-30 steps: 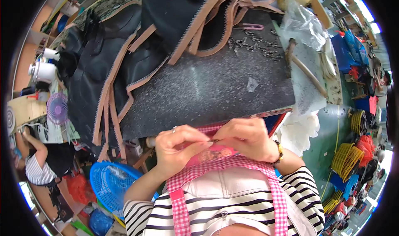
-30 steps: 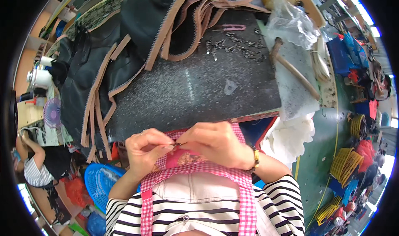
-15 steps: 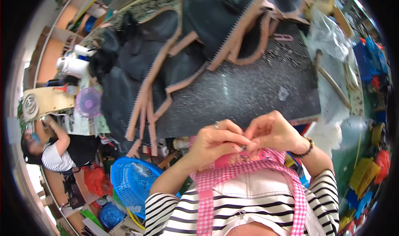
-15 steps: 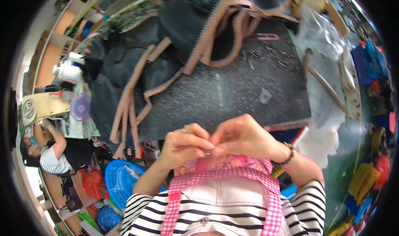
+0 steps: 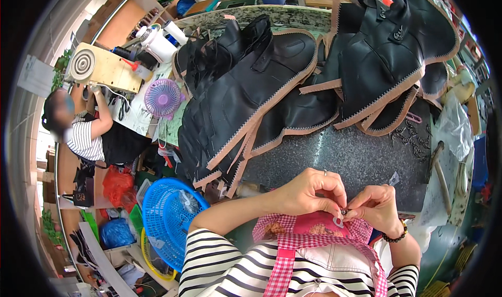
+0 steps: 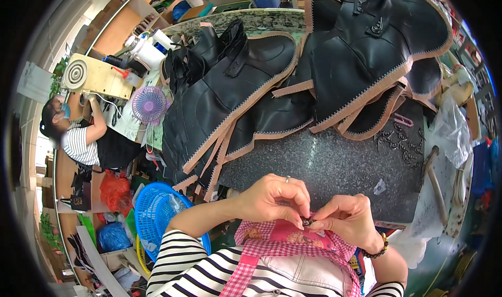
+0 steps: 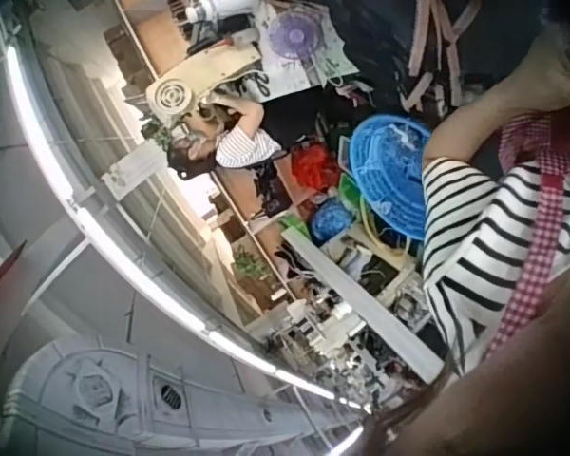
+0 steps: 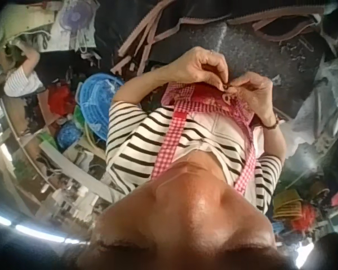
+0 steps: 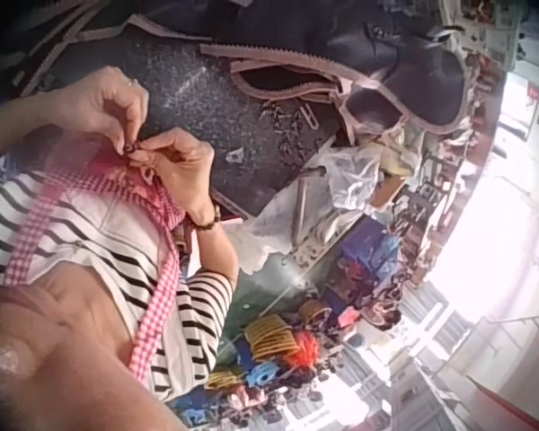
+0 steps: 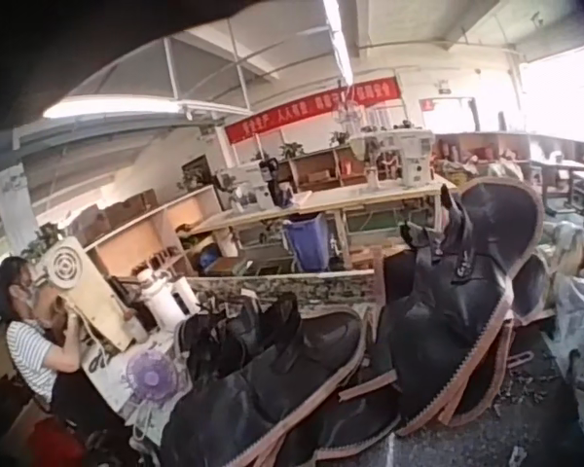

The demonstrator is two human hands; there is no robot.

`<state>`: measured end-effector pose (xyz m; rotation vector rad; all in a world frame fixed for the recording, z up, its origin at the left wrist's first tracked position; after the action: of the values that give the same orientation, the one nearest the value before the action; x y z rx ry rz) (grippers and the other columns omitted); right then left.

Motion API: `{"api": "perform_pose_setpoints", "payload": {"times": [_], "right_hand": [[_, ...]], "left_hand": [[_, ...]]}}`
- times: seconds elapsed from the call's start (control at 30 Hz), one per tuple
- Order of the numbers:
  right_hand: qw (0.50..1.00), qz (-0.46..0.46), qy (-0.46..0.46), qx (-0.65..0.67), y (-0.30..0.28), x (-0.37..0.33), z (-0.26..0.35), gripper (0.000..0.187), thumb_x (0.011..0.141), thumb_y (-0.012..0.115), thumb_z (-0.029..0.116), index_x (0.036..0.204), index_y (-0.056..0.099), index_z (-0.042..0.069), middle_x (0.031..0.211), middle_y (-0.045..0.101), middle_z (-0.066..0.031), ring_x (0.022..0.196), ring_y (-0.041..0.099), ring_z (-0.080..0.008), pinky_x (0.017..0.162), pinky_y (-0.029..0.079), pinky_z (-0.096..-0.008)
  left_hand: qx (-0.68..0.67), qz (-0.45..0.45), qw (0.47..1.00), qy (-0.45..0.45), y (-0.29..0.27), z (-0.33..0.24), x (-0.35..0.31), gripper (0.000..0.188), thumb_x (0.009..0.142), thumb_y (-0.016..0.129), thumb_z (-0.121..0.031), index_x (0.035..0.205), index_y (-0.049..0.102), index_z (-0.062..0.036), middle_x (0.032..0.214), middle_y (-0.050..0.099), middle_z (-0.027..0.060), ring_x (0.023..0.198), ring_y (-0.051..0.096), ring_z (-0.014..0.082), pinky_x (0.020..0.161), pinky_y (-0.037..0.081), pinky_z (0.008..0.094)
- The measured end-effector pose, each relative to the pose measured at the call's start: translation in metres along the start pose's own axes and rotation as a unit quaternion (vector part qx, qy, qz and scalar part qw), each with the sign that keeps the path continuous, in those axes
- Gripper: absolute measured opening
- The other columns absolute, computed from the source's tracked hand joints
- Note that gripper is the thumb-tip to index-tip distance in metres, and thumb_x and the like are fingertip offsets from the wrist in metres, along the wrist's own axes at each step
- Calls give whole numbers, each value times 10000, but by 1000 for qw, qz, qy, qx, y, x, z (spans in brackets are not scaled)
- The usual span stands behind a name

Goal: The person attaches metal rivets to the corners of black leather bag components. They position the rivet, place the bag on a workbench, and use a hammer to secure the fastener. This process is repeated for multiple bag pieces.

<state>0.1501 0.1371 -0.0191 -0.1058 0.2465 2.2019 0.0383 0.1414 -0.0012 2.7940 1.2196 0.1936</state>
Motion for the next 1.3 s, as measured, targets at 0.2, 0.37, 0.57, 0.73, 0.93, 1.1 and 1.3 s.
{"api": "perform_pose_setpoints", "payload": {"times": [0.2,0.37,0.57,0.73,0.93,1.1,1.3], "right_hand": [[1000,29,8,-1,11,20,31,91,795,725,-73,876,711,-34,808,717,-89,742,693,-113,654,543,-222],[962,-127,-97,-223,-27,19,54,75,788,717,-24,855,687,-8,786,693,-77,721,676,-127,671,541,-259],[959,-109,-100,-242,-30,6,25,138,742,758,-20,859,687,-8,797,681,-74,710,668,-140,669,542,-258],[909,-116,-175,-361,-24,-1,49,139,740,727,-48,864,686,-1,786,661,-100,692,662,-199,631,519,-288],[881,-117,-269,-372,-25,-17,99,139,733,693,-84,837,640,-8,817,646,-99,729,653,-227,639,506,-299],[888,0,-336,-314,38,5,136,136,750,690,-70,841,621,4,823,617,-105,729,639,-264,642,504,-324],[911,95,-325,-235,98,58,100,132,786,703,-18,891,649,40,811,611,-101,707,634,-287,620,492,-339]], "left_hand": [[-185,-42,981,-41,-16,2,2,96,763,761,60,833,717,12,885,669,81,820,653,132,738,546,258],[693,-318,646,41,-130,-96,15,435,747,786,-290,1043,603,-30,1005,621,123,922,597,320,797,461,442],[767,-445,453,-94,-235,-75,-9,539,622,861,-330,957,566,-29,990,583,115,923,582,296,737,465,413],[736,-458,499,2,-229,-84,-10,417,623,862,-231,851,568,-44,866,641,135,822,611,332,688,476,424],[449,-380,808,-23,-218,-130,-24,348,647,857,-67,874,597,-25,749,630,19,727,596,116,663,479,277],[377,-326,856,-133,-140,-124,-69,429,624,889,-128,959,660,11,838,636,-27,736,540,37,644,422,208],[123,-291,927,-201,-75,-76,-105,279,711,807,-18,963,695,24,876,707,10,810,611,42,758,498,224]]}}
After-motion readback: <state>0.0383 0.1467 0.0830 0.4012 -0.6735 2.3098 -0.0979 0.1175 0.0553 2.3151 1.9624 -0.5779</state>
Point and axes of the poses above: each hand's wrist, its own x-axis towards the middle knuckle, its own y-axis out of the palm, z = x × y, the point moved 10 cm from there along x, towards the middle knuckle
